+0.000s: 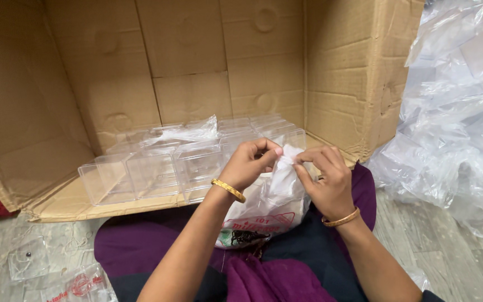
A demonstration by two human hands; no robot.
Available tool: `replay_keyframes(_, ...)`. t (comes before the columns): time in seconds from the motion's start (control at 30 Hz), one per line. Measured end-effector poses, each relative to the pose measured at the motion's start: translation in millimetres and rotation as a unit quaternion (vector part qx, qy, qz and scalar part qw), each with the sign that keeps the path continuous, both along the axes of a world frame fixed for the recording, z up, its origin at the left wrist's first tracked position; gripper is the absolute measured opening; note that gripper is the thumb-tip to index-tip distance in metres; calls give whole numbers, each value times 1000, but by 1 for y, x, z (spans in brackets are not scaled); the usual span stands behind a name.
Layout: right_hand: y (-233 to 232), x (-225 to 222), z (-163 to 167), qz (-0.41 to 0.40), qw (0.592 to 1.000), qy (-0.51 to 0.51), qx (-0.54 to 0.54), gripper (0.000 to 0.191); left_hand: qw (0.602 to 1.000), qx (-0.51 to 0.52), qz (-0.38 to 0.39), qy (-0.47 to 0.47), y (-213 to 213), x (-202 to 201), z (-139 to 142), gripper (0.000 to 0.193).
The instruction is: The person sits on the floor with a large cardboard box and removes clear plastic boxes from plastic bags one at a time. They pull each box out of its bag, stack the boxes inside the cardboard box, and set empty bags aside.
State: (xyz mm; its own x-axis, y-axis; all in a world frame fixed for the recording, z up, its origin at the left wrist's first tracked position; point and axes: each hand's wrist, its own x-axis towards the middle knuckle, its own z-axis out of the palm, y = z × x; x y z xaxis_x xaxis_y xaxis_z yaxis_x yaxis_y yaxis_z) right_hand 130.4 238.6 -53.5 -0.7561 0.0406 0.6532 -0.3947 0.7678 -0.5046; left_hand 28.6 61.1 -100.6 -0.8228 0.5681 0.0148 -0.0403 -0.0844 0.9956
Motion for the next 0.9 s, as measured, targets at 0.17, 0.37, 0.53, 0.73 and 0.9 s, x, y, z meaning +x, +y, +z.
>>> replay_keyframes(0.17, 1, 2, -3, 0, 1000, 11, -4, 14, 999, -37, -17, -10, 1, -3, -7, 17)
replay_keyframes(0.37, 6, 8, 1, 19, 999, -6, -41, 16, 997, -43, 50, 39, 1, -5, -6, 18)
replay_keyframes(0.53, 10, 8, 6, 49, 992, -108, -47, 47, 994, -59, 57, 77, -7, -4, 9, 21)
replay_keyframes(0.73, 18, 10, 9, 60, 993, -97, -3, 19, 956, -25, -42, 288, -16, 16, 26, 39)
replay_keyframes(0.9, 30, 14, 13, 23, 996, -83, -27, 18, 920, -244, -157, 264, -8, 32, 7, 66)
